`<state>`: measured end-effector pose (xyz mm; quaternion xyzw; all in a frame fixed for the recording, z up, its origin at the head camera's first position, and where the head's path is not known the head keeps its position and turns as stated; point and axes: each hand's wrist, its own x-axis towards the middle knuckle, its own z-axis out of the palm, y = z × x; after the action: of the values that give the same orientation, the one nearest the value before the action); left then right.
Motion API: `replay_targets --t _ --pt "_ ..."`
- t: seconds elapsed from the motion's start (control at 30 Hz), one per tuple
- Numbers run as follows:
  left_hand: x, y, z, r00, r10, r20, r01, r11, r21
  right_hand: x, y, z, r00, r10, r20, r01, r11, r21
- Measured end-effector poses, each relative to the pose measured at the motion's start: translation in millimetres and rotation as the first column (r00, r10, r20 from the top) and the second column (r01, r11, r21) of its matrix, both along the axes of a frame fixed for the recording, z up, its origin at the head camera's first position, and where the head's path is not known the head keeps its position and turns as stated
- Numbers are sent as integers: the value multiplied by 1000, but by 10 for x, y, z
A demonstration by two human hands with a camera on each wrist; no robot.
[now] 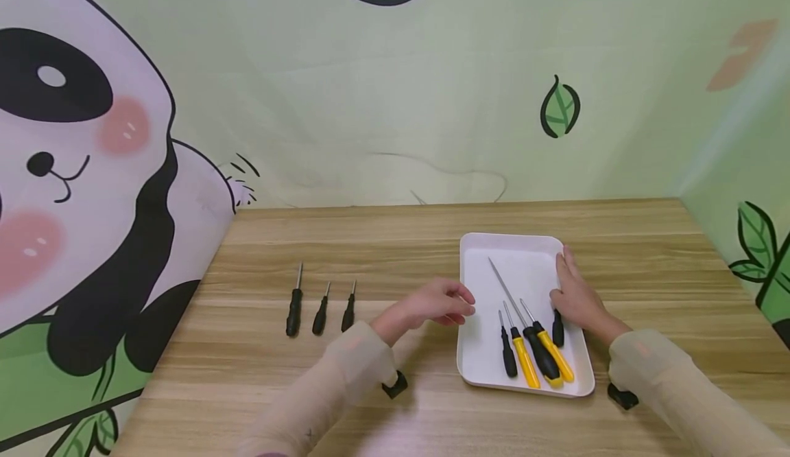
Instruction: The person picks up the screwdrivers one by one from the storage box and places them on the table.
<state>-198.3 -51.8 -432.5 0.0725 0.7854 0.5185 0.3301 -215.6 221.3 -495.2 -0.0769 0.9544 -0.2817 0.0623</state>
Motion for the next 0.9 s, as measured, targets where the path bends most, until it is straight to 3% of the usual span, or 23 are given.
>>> replay_targets --t 0.9 --pt "-1 385 -175 994 -79 72 80 997 -20 2 -10 19 999 -9 30 10 1000 -15"
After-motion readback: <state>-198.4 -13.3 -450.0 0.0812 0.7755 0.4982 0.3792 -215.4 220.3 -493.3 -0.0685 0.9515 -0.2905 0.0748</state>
